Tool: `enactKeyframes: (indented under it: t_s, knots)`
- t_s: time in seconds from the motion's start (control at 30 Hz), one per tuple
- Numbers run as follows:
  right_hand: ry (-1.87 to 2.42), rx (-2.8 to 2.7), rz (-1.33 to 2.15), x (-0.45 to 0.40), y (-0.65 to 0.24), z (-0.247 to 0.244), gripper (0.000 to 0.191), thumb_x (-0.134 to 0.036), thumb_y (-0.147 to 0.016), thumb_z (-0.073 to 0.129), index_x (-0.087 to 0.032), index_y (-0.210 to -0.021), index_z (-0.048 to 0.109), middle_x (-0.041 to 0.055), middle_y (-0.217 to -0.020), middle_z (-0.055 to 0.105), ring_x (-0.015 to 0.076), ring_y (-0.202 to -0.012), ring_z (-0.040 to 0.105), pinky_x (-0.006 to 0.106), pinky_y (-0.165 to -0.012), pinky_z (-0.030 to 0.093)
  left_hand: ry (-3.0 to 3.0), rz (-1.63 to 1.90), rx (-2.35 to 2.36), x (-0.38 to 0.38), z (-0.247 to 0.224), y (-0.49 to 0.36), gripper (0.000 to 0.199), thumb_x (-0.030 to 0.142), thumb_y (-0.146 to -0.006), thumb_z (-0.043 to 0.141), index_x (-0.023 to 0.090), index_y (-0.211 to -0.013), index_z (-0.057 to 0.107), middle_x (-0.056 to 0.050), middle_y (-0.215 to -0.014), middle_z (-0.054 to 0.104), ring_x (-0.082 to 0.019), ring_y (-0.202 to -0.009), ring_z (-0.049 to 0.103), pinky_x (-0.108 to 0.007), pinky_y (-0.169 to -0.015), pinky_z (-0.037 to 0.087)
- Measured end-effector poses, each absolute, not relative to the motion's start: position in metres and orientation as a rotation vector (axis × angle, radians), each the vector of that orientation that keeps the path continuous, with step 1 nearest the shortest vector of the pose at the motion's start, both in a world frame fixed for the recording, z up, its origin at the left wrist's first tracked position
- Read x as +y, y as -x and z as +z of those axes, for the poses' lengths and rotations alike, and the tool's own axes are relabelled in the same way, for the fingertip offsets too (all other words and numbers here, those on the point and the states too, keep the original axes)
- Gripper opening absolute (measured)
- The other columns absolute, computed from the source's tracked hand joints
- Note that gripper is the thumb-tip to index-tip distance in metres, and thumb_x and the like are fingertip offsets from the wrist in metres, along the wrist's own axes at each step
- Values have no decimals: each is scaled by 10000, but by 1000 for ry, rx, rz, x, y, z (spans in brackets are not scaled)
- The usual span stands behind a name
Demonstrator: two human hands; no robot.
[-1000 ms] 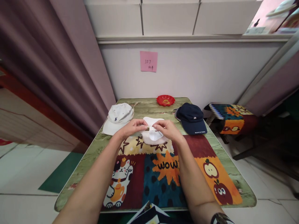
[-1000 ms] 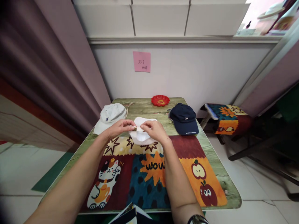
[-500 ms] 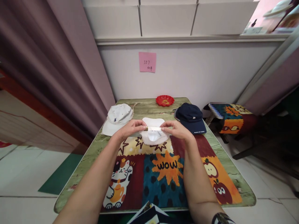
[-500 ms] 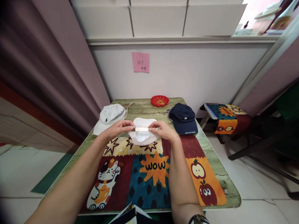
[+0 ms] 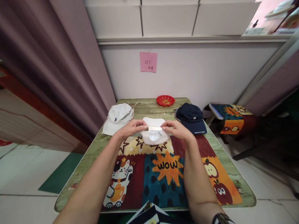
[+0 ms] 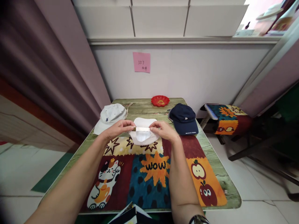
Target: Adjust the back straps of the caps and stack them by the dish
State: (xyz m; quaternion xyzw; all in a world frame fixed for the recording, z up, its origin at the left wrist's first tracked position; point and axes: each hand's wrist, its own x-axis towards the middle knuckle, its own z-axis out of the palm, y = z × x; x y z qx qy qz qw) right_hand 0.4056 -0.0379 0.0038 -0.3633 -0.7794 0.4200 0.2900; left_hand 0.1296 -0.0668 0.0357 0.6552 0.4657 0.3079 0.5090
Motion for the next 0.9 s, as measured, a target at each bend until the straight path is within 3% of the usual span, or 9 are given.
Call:
enactKeyframes:
  t_s: [0.9]
  knots:
    - [975,-2055,1153,-44,-398,10,259,-383,-857,616,-158,-922,727,42,-864,699,155,-768,576,254,-687,427,-1607,719,1117,-68,36,-131,297,439,-805,694,150,-874,685,-9,-769,616,-123,-689,507,-250,-658,381]
